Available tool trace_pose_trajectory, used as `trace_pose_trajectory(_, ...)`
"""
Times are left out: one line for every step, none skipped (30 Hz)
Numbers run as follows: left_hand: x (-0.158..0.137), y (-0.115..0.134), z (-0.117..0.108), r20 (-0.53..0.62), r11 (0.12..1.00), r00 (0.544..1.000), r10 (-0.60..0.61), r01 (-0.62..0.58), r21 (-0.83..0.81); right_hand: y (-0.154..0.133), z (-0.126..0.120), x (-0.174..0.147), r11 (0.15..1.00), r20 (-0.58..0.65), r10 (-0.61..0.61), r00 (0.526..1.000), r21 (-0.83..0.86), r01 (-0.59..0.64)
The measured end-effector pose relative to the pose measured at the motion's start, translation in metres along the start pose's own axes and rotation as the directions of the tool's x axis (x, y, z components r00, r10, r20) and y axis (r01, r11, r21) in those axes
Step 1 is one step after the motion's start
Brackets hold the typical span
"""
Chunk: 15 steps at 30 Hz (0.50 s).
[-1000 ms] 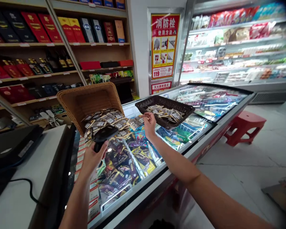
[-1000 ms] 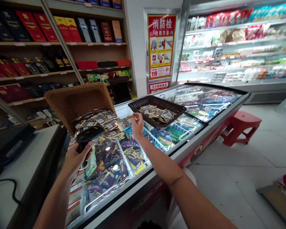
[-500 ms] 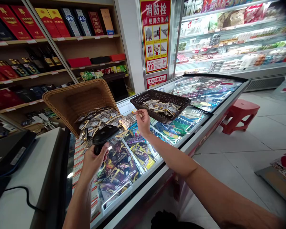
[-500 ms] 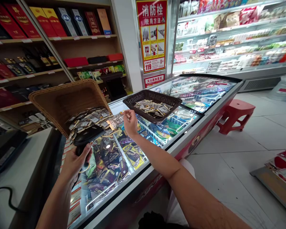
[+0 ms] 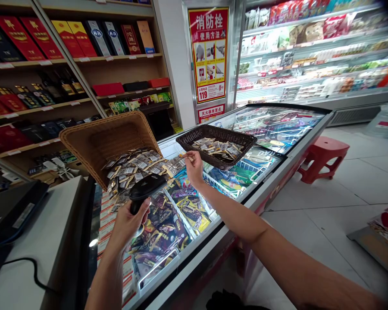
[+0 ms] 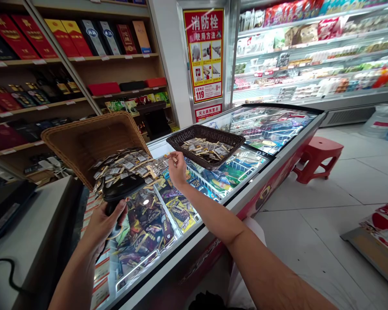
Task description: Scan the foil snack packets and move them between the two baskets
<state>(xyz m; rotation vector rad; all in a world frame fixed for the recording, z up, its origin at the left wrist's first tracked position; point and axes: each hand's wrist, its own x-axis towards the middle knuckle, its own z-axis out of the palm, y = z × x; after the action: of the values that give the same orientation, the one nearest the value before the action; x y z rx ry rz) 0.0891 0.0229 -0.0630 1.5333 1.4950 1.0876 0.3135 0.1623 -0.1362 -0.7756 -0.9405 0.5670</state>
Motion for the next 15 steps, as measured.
trace_pose_trajectory(0.000, 0.000, 0.000, 0.003, 1.000, 1.000, -0.002, 0.002, 0.008, 0.000, 0.000, 0.000, 1.000, -0.001, -0.001, 1.000, 0.000, 0.001)
trace_pose_trajectory(0.000, 0.000, 0.000, 0.007, 1.000, 1.000, -0.006, 0.006, 0.015, -0.001, -0.001, 0.000, 1.000, 0.000, 0.001, 1.000, 0.003, -0.001)
trace_pose_trajectory(-0.001, 0.000, 0.001, 0.007, 1.000, 1.000, -0.010, 0.010, 0.018, -0.001, -0.001, 0.000, 1.000, 0.004, 0.005, 1.000, 0.008, -0.005)
trace_pose_trajectory(-0.001, 0.000, 0.001, 0.010, 1.000, 1.000, -0.015, 0.015, 0.019, -0.002, -0.001, 0.000, 1.000, 0.008, 0.009, 1.000, 0.012, -0.009)
trace_pose_trajectory(-0.002, 0.000, 0.002, 0.011, 1.000, 1.000, -0.018, 0.018, 0.016, -0.002, -0.001, 0.000, 1.000, 0.010, 0.010, 1.000, 0.011, -0.010)
trace_pose_trajectory(-0.002, 0.000, 0.003, 0.004, 1.000, 1.000, -0.018, 0.017, 0.014, -0.002, 0.000, 0.001, 1.000, 0.008, 0.007, 1.000, 0.000, -0.007)
trace_pose_trajectory(-0.003, 0.000, 0.003, -0.010, 1.000, 1.000, -0.013, 0.013, 0.012, -0.002, 0.000, 0.001, 1.000, -0.001, 0.000, 1.000, -0.021, 0.000)
trace_pose_trajectory(-0.003, -0.001, 0.003, -0.031, 1.000, 0.999, -0.007, 0.007, 0.014, -0.001, 0.001, 0.002, 0.999, -0.017, -0.009, 1.000, -0.049, 0.008)
trace_pose_trajectory(-0.003, -0.003, 0.003, -0.059, 1.000, 0.998, -0.001, 0.003, 0.020, -0.001, 0.002, 0.003, 0.996, -0.036, -0.018, 0.999, -0.082, 0.015)
trace_pose_trajectory(-0.002, -0.005, 0.001, -0.090, 1.000, 0.996, 0.002, 0.001, 0.028, -0.001, 0.003, 0.004, 0.993, -0.057, -0.028, 0.998, -0.118, 0.021)
trace_pose_trajectory(0.000, -0.010, -0.003, -0.115, 0.999, 0.993, -0.003, 0.007, 0.035, -0.001, 0.004, 0.006, 0.988, -0.078, -0.036, 0.996, -0.151, 0.024)
trace_pose_trajectory(0.004, -0.015, -0.007, -0.134, 0.999, 0.991, -0.019, 0.024, 0.036, 0.000, 0.005, 0.008, 0.983, -0.093, -0.044, 0.995, -0.182, 0.026)
trace_pose_trajectory(0.010, -0.022, -0.012, -0.147, 0.999, 0.988, -0.038, 0.042, 0.027, 0.001, 0.005, 0.010, 0.976, -0.104, -0.052, 0.993, -0.215, 0.029)
trace_pose_trajectory(0.017, -0.030, -0.017, -0.144, 0.998, 0.988, -0.051, 0.054, 0.021, 0.003, 0.005, 0.014, 0.969, -0.114, -0.062, 0.992, -0.246, 0.033)
trace_pose_trajectory(0.025, -0.038, -0.021, -0.165, 0.998, 0.985, -0.045, 0.051, 0.029, 0.004, 0.004, 0.017, 0.961, -0.132, -0.075, 0.988, -0.275, 0.036)
